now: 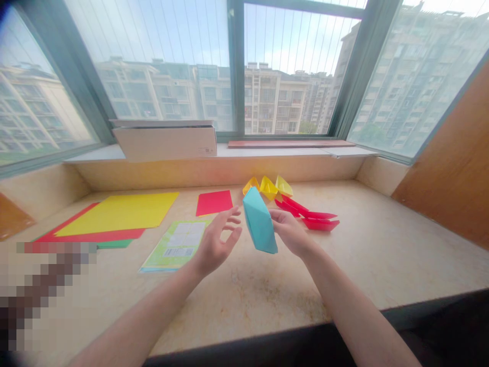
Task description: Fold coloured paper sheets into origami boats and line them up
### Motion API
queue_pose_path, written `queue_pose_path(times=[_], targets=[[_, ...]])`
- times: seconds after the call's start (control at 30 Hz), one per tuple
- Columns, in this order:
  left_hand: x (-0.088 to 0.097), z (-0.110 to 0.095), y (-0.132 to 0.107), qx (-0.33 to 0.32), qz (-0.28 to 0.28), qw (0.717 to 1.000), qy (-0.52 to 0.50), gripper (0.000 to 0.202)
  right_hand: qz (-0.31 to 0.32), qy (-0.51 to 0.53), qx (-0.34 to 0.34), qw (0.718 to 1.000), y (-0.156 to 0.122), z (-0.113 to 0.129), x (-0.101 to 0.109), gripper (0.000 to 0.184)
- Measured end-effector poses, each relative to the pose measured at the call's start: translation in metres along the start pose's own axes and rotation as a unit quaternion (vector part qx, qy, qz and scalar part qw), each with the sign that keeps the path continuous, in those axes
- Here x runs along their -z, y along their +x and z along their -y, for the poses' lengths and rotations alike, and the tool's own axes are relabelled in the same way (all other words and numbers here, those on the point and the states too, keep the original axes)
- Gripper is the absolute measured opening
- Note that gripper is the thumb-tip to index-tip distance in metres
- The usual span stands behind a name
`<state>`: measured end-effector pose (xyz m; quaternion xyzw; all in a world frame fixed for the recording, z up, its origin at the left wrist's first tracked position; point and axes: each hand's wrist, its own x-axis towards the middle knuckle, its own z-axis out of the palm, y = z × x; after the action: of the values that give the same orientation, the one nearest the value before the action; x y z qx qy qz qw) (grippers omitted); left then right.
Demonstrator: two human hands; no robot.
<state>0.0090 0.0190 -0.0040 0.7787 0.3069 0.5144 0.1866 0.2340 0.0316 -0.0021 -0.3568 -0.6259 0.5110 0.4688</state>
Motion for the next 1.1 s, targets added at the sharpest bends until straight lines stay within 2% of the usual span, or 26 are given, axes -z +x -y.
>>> queue_pose_path(times=[0.17, 0.43, 0.53, 0.67, 0.8, 0.93, 1.03, 1.1], targets=[[-0.005, -0.003, -0.004, 0.001, 0.003, 1.000, -0.002, 0.046, 0.053, 0.095, -0.014, 0.994, -0.002, 0.000, -0.011, 0.040], [-0.006, -0.005, -0.005, -0.005, -0.005, 1.000, -0.004, 0.042, 0.051, 0.107, -0.008, 0.993, -0.004, 0.003, -0.016, 0.038], [-0.008, -0.005, -0.005, 0.006, -0.029, 0.999, 0.015, 0.031, 0.035, 0.071, 0.009, 0.997, -0.003, 0.000, -0.018, 0.036], [-0.009, -0.005, -0.004, 0.025, -0.028, 0.999, 0.025, 0.018, -0.027, 0.011, 0.058, 0.998, -0.001, -0.006, -0.025, 0.041], [-0.010, -0.012, -0.007, 0.019, 0.021, 1.000, 0.007, 0.026, -0.084, -0.038, 0.088, 0.992, 0.000, -0.017, -0.030, 0.037], [-0.014, -0.020, -0.011, 0.031, 0.063, 0.997, 0.011, 0.048, -0.123, -0.079, 0.121, 0.982, -0.001, -0.026, -0.031, 0.022], [-0.019, -0.024, -0.014, 0.050, 0.054, 0.997, 0.001, 0.061, -0.144, -0.172, 0.167, 0.960, -0.004, -0.026, -0.036, 0.008], [-0.022, -0.024, -0.014, 0.074, 0.026, 0.997, -0.026, 0.061, -0.144, -0.229, 0.202, 0.941, -0.006, -0.022, -0.042, 0.009]])
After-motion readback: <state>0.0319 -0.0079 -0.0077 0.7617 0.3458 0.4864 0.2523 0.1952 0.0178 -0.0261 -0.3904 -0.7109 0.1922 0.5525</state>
